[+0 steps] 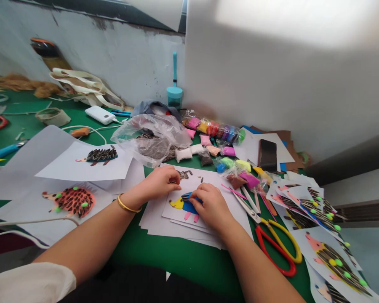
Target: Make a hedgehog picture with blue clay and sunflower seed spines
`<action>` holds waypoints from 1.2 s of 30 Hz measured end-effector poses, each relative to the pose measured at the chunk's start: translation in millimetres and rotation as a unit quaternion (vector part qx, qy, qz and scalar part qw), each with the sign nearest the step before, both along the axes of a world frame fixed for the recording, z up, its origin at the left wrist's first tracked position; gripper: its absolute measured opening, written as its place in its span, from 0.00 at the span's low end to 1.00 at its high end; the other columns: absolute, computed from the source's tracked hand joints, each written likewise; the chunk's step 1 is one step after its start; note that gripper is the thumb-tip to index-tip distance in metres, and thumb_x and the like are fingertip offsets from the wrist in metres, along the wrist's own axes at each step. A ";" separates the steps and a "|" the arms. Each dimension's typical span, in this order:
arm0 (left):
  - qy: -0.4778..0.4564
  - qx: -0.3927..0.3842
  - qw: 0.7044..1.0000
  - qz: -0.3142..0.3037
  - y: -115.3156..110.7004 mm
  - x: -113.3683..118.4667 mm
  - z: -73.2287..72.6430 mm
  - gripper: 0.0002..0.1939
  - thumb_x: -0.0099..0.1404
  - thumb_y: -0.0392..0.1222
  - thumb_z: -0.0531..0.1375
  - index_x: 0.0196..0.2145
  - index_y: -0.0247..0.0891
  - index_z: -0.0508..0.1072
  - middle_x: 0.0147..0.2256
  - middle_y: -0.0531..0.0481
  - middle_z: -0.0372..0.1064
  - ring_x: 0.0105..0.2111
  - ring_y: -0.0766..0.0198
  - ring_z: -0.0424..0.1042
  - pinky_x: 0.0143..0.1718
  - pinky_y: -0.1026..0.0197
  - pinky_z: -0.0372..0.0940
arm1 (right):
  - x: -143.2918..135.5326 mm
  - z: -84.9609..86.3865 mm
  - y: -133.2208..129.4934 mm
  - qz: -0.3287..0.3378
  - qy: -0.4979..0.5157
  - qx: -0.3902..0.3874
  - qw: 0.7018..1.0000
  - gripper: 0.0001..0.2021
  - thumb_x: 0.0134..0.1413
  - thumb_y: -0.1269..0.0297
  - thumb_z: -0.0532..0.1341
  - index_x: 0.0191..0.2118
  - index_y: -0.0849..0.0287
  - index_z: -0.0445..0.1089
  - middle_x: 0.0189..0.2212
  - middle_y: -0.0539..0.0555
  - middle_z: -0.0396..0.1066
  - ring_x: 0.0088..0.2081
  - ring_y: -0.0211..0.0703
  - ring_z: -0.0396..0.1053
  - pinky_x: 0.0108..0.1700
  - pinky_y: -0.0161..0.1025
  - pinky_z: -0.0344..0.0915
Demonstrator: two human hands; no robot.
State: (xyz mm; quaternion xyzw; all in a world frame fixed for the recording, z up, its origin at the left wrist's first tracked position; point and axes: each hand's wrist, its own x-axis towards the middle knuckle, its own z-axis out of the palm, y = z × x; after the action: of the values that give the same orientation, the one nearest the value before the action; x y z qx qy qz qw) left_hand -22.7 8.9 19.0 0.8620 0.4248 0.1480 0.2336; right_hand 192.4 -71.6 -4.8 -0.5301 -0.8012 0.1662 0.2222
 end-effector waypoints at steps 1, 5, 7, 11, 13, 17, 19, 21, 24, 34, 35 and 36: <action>0.004 -0.001 1.000 -0.006 -0.1 0.0 -0.3 0.07 0.57 0.43 0.68 0.30 0.40 0.76 0.35 0.50 0.71 0.38 0.59 0.70 0.39 0.60 0.60 | 0.0 -0.2 0.0 0.000 0.000 0.000 1.000 0.05 0.59 0.67 0.61 0.35 0.56 0.75 0.35 0.55 0.70 0.41 0.47 0.67 0.45 0.44 0.64; 0.020 -0.007 0.999 -0.039 -2.9 3.6 -3.7 0.10 0.54 0.46 0.70 0.31 0.40 0.76 0.36 0.50 0.70 0.38 0.59 0.70 0.38 0.59 0.59 | -0.6 -0.5 0.0 -0.004 -0.001 -0.003 1.000 0.05 0.59 0.67 0.61 0.34 0.55 0.76 0.35 0.54 0.71 0.40 0.47 0.67 0.44 0.44 0.64; 0.026 0.004 0.998 -0.051 -5.3 6.6 -6.3 0.11 0.53 0.47 0.70 0.31 0.40 0.76 0.36 0.51 0.70 0.38 0.59 0.70 0.39 0.59 0.59 | -1.0 -0.6 0.2 -0.002 -0.001 -0.001 1.000 0.06 0.60 0.67 0.61 0.35 0.55 0.75 0.35 0.55 0.70 0.40 0.47 0.67 0.44 0.44 0.64; 0.035 0.025 0.997 -0.065 -9.5 11.4 -10.8 0.12 0.53 0.48 0.71 0.30 0.41 0.76 0.36 0.51 0.71 0.40 0.58 0.70 0.40 0.58 0.58 | -1.6 -0.9 0.5 -0.001 0.001 -0.001 1.000 0.06 0.60 0.67 0.61 0.35 0.56 0.75 0.35 0.55 0.70 0.40 0.47 0.67 0.44 0.44 0.64; 0.036 0.026 0.997 -0.063 -10.8 12.6 -12.0 0.12 0.52 0.48 0.71 0.30 0.40 0.76 0.36 0.51 0.71 0.40 0.58 0.70 0.40 0.58 0.58 | -2.1 -1.2 0.5 -0.001 0.002 -0.002 1.000 0.06 0.60 0.67 0.60 0.35 0.56 0.75 0.35 0.55 0.70 0.40 0.47 0.67 0.44 0.44 0.64; 0.040 0.016 0.997 -0.059 -12.1 13.9 -12.1 0.12 0.53 0.48 0.71 0.29 0.40 0.75 0.37 0.51 0.71 0.41 0.57 0.70 0.41 0.57 0.57 | -3.7 -1.4 0.7 0.002 0.003 -0.003 1.000 0.06 0.60 0.67 0.60 0.34 0.56 0.75 0.35 0.54 0.71 0.39 0.47 0.67 0.44 0.45 0.64; 0.045 0.010 0.997 -0.057 -12.3 14.1 -11.5 0.12 0.53 0.48 0.70 0.29 0.40 0.75 0.37 0.51 0.71 0.41 0.57 0.70 0.42 0.56 0.57 | -4.3 -1.0 0.8 0.004 0.003 -0.005 1.000 0.06 0.60 0.68 0.60 0.34 0.56 0.75 0.34 0.54 0.70 0.39 0.47 0.67 0.44 0.45 0.64; 0.046 0.009 0.997 -0.055 -12.1 13.9 -10.7 0.12 0.53 0.49 0.70 0.29 0.40 0.75 0.36 0.51 0.71 0.41 0.57 0.70 0.42 0.56 0.57 | -3.9 -0.2 0.7 0.003 0.009 -0.005 1.000 0.06 0.59 0.68 0.61 0.34 0.56 0.75 0.34 0.54 0.70 0.39 0.47 0.67 0.44 0.44 0.63; 0.044 0.015 0.998 -0.048 -10.5 12.4 -10.1 0.13 0.53 0.49 0.70 0.29 0.40 0.75 0.36 0.51 0.71 0.40 0.57 0.70 0.41 0.57 0.58 | -1.0 1.1 1.0 0.001 0.035 -0.010 0.999 0.05 0.59 0.68 0.61 0.34 0.56 0.75 0.34 0.54 0.70 0.40 0.46 0.67 0.44 0.43 0.63; 0.062 0.002 0.997 -0.044 -5.8 9.9 -9.4 0.13 0.55 0.51 0.69 0.29 0.40 0.75 0.36 0.51 0.71 0.39 0.58 0.70 0.39 0.58 0.57 | 6.1 -1.3 4.2 -0.020 0.051 -0.018 0.998 0.06 0.60 0.67 0.60 0.36 0.56 0.76 0.34 0.54 0.70 0.40 0.46 0.67 0.44 0.43 0.64; 0.063 0.003 0.997 -0.043 -6.2 10.3 -9.4 0.13 0.54 0.51 0.69 0.29 0.40 0.75 0.36 0.51 0.71 0.39 0.58 0.70 0.39 0.58 0.57 | 4.9 -1.4 3.9 -0.019 0.049 -0.019 0.998 0.06 0.60 0.67 0.60 0.36 0.56 0.76 0.34 0.54 0.70 0.40 0.46 0.68 0.44 0.44 0.64; 0.065 0.004 0.997 -0.042 -6.5 10.8 -9.4 0.13 0.54 0.51 0.69 0.29 0.40 0.75 0.36 0.51 0.71 0.39 0.57 0.70 0.39 0.58 0.57 | 3.6 -1.5 3.7 -0.018 0.046 -0.020 0.999 0.06 0.60 0.67 0.60 0.36 0.56 0.76 0.34 0.54 0.70 0.39 0.46 0.68 0.44 0.44 0.64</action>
State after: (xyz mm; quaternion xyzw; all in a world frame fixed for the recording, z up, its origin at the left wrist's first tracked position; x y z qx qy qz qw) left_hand -11.9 2.4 9.7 0.8879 0.4017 0.0838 0.2078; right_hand 196.0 -68.0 -6.3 -0.5406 -0.7768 0.2023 0.2518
